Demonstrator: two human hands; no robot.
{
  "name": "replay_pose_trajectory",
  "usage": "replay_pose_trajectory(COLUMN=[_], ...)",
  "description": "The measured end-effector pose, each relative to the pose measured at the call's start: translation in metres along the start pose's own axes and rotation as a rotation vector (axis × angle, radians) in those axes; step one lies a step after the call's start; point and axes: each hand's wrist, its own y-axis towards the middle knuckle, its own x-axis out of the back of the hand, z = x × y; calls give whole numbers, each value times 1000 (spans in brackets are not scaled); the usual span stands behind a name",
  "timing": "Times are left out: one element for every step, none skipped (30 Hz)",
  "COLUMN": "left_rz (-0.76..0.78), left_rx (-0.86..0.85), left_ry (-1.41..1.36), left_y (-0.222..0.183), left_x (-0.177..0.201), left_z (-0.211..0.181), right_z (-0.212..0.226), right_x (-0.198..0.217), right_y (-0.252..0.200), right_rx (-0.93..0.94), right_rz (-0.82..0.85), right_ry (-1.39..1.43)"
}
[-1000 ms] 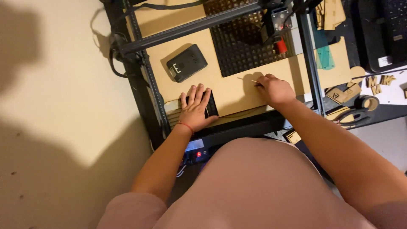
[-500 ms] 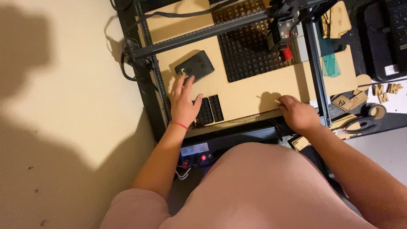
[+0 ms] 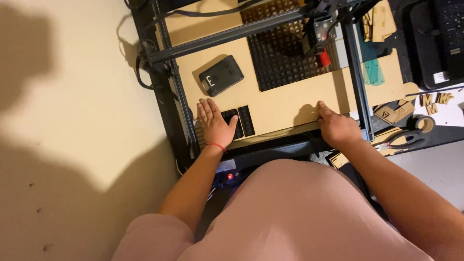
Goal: Removing laser-cut wooden components from a template sheet, peeling off protective masking, and organizing them on a workbench.
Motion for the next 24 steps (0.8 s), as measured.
replay_pose_trajectory(left_rz=[2,13,22,22,25,27,30,25,20,22,5,-12,-4,-5,-2,12,-16,-45,-32,-39,-51,-44,-39,-33], left_rx=[7,-2,-13,-8,-15,-22,-22,-33,-49,-54,-67,-81,-96,-85,-84,-110,-92,-74,-106,-95,-78,-103,-79,-54], left_ry=[-1,25,50,48,54,60,62,73,84,85,77,70,68,71,68,59,92,124,113,119,126,115,109,102], left_y=[-2,-3,-4,-4,-3,-3,-4,-5,-5,-7,-10,-12,-14,-15,-14,-18,-19,-20,-26,-30,-34,-31,-29,-27], left_x=[2,5,8,6,5,4,5,5,6,9,11,12,15,18,17,22,23,25,27,29,34,29,26,23], left_z=[0,0,-2,1,2,3,4,4,3,4,3,1,1,0,-7,-9,-13,-17,-23,-29,-30,-29,-26,-22], right_z=[-1,-3,-4,-5,-5,-5,-3,-1,0,3,3,2,4,4,-2,3,5,7,4,2,5,0,-2,-3], right_x=[-2,-3,-4,-4,-4,-3,0,4,8,11,14,16,14,11,12,14,17,19,20,21,21,16,11,5], right_y=[0,1,2,2,3,3,1,-2,-4,-3,-4,-5,-3,0,1,-2,-6,-8,-10,-12,-11,-10,-9,-7], right_rx=[4,-7,-20,-16,-11,-5,-7,-16,-29,-34,-24,-13,-31,-45,-70,-100,-96,-92,-126,-121,-107,-133,-66,1], right_rz=[5,4,-1,1,23,45,47,50,51,51,72,92,92,86,80,77,63,45,37,21,2,-9,-74,-138], right_ry=[-2,-10,-18,-21,-23,-26,-25,-13,-3,-2,31,65,64,81,92,85,145,204,195,224,252,244,225,205])
